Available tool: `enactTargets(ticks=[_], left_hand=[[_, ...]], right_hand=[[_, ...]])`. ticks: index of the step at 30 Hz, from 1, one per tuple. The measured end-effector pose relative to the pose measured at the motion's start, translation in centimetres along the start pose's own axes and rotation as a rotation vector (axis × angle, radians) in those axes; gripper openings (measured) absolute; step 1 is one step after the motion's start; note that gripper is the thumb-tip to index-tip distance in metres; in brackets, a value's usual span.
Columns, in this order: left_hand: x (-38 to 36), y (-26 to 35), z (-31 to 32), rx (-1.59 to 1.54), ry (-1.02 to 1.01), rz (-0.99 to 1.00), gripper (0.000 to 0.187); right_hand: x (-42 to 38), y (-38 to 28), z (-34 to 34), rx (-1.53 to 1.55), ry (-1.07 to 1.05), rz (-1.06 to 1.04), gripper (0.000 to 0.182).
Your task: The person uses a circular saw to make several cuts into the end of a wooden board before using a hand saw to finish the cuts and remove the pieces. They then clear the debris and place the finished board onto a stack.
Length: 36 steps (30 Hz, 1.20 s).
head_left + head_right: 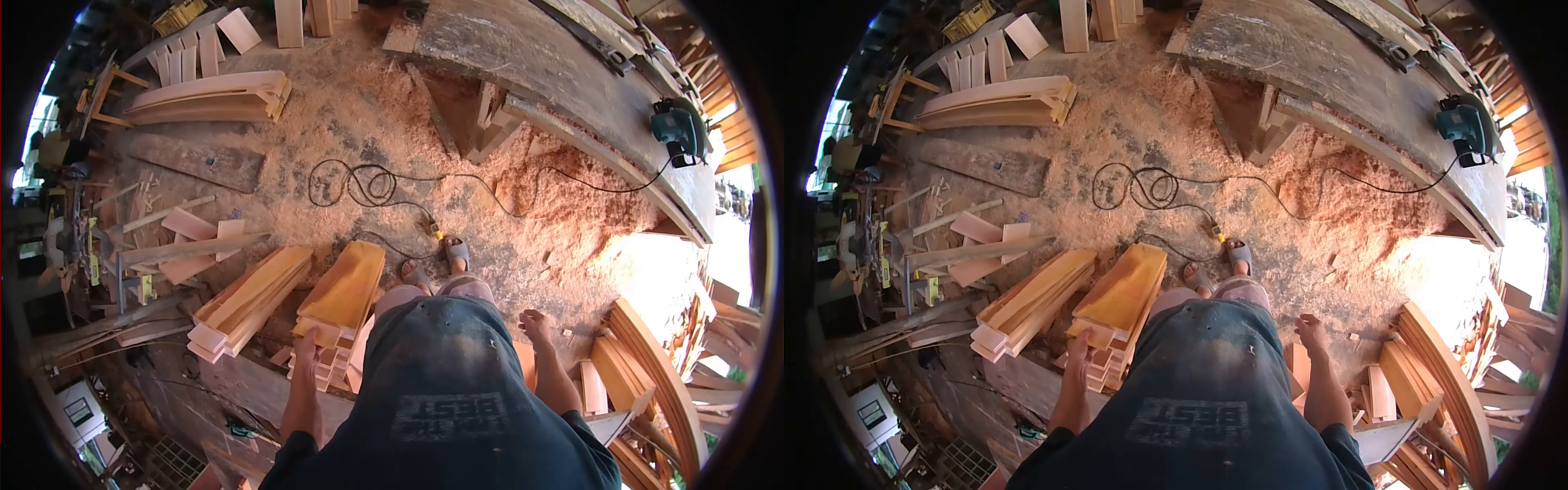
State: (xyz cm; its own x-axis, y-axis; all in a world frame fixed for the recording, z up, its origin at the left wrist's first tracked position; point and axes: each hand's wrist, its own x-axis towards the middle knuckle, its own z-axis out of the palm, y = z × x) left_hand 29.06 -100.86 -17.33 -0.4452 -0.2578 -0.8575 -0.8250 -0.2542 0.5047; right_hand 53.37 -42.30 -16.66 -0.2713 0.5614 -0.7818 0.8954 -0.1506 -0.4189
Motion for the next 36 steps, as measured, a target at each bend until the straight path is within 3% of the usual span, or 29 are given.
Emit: enactTargets(ticks=[14, 16, 18, 22, 24, 27, 32, 36], left_hand=[[2.4, -2.3, -4.4, 0.061, 0.016, -0.088, 0.046], [2.4, -1.7, -4.5, 0.112, 0.017, -0.183, 0.044], [0.6, -0.9, -2.8, 0.223, 0.021, -0.137, 0.045], [-0.1, 0.5, -4.4, 0.312, -0.035, -0.16, 0.043], [-0.5, 0.9, -4.1, 0.403, -0.003, -0.164, 0.04], [-1.2, 2.1, -2.1, 0.549, 0.021, -0.138, 0.036], [-1.9, 5.5, 3.5, 0.858, 0.045, -0.027, 0.031], [-2.3, 6.3, 11.9, 1.201, -0.022, 0.106, 0.027]], right_hand=[[-3.4, 0.7, 0.4, -0.029, 0.009, -0.009, 0.041], [-3.0, 4.3, -1.0, -0.039, 0.083, -0.051, 0.04], [-5.2, 5.0, -4.0, 0.015, 0.205, 0.05, 0.037], [-8.8, 12.8, -9.1, 0.313, 0.539, 0.18, 0.021], [-10.9, 17.1, -10.5, 0.239, 0.707, 0.312, 0.019], [-13.0, 26.9, -9.5, 0.1, 0.871, 0.45, 0.019], [-17.1, 30.0, -8.2, 0.216, 0.88, 0.499, 0.016], [-17.1, 29.1, -8.2, 0.28, 0.903, 0.586, 0.014]])
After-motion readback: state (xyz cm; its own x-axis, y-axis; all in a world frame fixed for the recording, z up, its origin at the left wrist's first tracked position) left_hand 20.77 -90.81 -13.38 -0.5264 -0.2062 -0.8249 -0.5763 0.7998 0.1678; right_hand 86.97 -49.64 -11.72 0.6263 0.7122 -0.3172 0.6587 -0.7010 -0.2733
